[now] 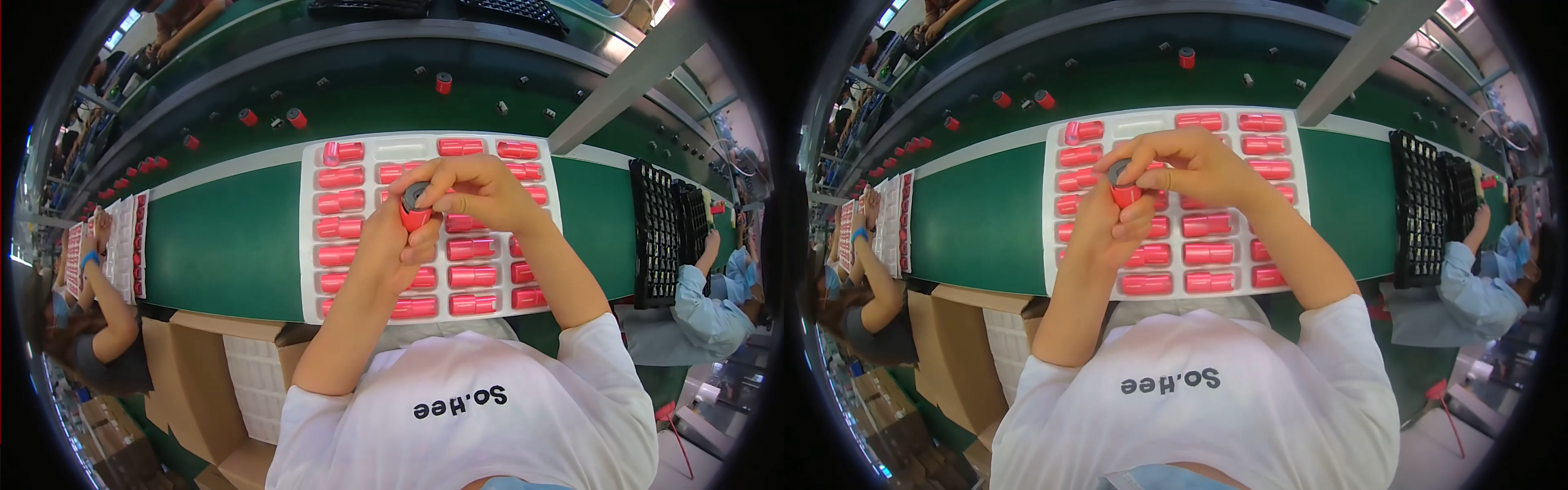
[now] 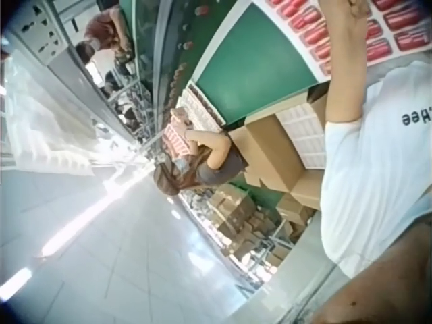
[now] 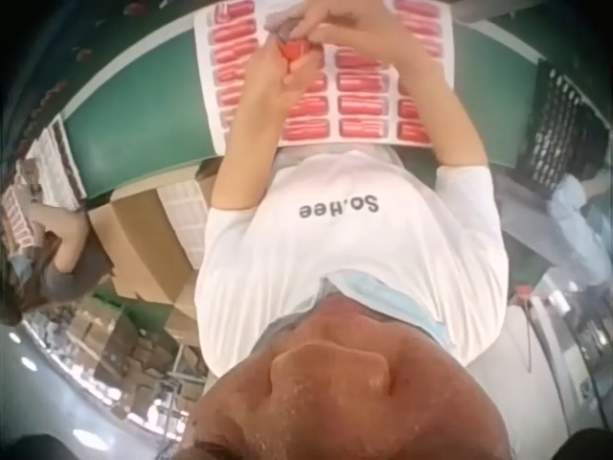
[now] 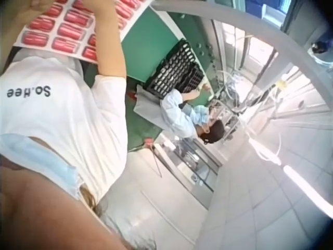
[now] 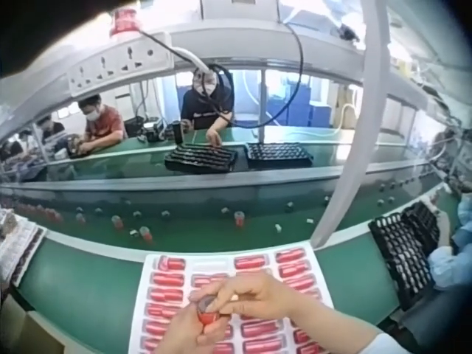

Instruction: The person assembles small components by hand, attaching caps to bottles and placing the capped bottles into a plastic tray.

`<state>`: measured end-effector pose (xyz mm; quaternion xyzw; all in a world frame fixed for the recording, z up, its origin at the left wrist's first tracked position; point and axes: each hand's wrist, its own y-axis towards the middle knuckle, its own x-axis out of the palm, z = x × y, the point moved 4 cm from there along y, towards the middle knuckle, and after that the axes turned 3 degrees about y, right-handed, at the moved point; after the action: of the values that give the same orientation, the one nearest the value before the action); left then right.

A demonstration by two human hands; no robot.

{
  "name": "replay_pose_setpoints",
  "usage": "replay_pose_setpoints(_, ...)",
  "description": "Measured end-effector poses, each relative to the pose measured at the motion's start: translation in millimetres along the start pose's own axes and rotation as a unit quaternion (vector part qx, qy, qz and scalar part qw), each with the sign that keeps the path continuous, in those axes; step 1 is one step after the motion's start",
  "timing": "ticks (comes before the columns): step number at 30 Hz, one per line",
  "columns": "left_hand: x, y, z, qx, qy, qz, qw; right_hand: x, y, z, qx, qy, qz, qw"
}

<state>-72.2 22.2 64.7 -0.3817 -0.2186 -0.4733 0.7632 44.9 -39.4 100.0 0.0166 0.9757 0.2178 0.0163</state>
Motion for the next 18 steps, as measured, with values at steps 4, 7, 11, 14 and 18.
replay_pose_setpoints(4,0.2,-1.7,-7.7,-0.015,-0.014,-0.031,0.999,0.0,-12.1,-1.3,0.022,-0.030,0.010,0.999)
replay_pose_setpoints(7,-5.0,-1.2,-13.0,-0.033,-0.028,-0.007,0.999,6.2,-17.3,2.3,0.014,-0.040,0.025,0.999)
replay_pose_setpoints(11,-1.1,3.1,-17.2,-0.056,-0.069,0.096,0.991,15.9,-24.8,10.3,0.011,-0.096,0.078,0.992)
replay_pose_setpoints(14,-8.4,15.0,-27.0,-0.065,-0.082,0.080,0.991,11.7,-31.4,13.1,-0.002,-0.202,0.088,0.975)
replay_pose_setpoints(18,-23.8,41.1,5.1,0.035,0.144,0.057,0.987,-28.5,-5.7,12.7,0.078,-0.244,0.116,0.960)
